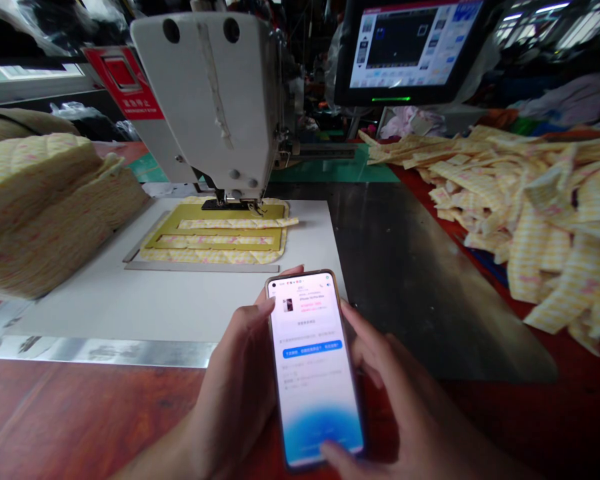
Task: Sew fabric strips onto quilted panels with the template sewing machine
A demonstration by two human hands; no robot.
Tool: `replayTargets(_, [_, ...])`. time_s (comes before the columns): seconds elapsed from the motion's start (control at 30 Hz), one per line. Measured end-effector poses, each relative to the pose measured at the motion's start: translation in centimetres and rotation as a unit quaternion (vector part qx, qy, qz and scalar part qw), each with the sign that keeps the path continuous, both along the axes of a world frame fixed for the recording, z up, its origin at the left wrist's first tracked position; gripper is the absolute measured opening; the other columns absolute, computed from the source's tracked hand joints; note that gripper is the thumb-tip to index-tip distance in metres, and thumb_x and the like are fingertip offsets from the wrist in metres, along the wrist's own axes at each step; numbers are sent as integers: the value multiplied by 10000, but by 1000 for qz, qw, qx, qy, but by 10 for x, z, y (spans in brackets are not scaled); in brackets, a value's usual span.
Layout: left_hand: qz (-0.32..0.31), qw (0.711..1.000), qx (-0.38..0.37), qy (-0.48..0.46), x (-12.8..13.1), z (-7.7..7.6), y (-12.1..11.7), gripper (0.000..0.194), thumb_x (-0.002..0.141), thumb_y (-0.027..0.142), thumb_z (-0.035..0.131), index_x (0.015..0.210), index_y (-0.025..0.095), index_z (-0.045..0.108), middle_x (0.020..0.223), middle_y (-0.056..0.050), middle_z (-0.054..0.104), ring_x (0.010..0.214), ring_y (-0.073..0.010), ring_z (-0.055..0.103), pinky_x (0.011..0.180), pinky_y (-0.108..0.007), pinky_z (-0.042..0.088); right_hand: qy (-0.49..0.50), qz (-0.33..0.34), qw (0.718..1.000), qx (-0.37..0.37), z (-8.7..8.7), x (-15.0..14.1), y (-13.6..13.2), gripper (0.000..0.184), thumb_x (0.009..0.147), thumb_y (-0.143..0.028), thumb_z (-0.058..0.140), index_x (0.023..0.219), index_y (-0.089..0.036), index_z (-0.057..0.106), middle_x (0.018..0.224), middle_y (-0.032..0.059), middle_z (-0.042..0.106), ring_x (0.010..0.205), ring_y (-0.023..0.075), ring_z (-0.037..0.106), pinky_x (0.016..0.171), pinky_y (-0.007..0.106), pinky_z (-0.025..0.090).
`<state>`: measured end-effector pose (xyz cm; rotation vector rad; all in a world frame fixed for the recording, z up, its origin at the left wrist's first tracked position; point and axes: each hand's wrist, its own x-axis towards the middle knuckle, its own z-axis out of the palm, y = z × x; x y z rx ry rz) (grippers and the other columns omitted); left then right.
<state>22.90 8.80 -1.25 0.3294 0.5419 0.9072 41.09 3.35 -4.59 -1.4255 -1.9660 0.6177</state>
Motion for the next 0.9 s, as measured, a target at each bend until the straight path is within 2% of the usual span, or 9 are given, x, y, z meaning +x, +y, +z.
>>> replayTargets(0.17, [-1,1000,-6,4,1,3,-1,409,984,396,495,1343,228,595,1106,-98,739,986,-319,703,924,-448,506,-5,-8,1000,-2,1,-1,-2,1173,633,-172,851,1590,-322,190,1444,83,607,1234,341,649,1005,416,589])
replayTargets(0.53, [2,1000,4,4,-1,-4,0,423,989,426,502,1358,241,592,1138,-95,722,1035,-317,680,943,-440,489,-14,8,1000,1,-1,2,0,1185,642,-192,850,1601,-327,166,1470,79,589,1266,347,627,1017,420,581])
replayTargets(0.9, [3,1000,8,-4,0,-3,-2,407,1000,424,487,1356,252,585,1119,-87,719,1033,-312,676,943,-434,480,-22,2,1000,4,-1,-1,1,1180,650,-200,847,1606,-325,166,1484,82,578,1276,350,622,1051,445,560])
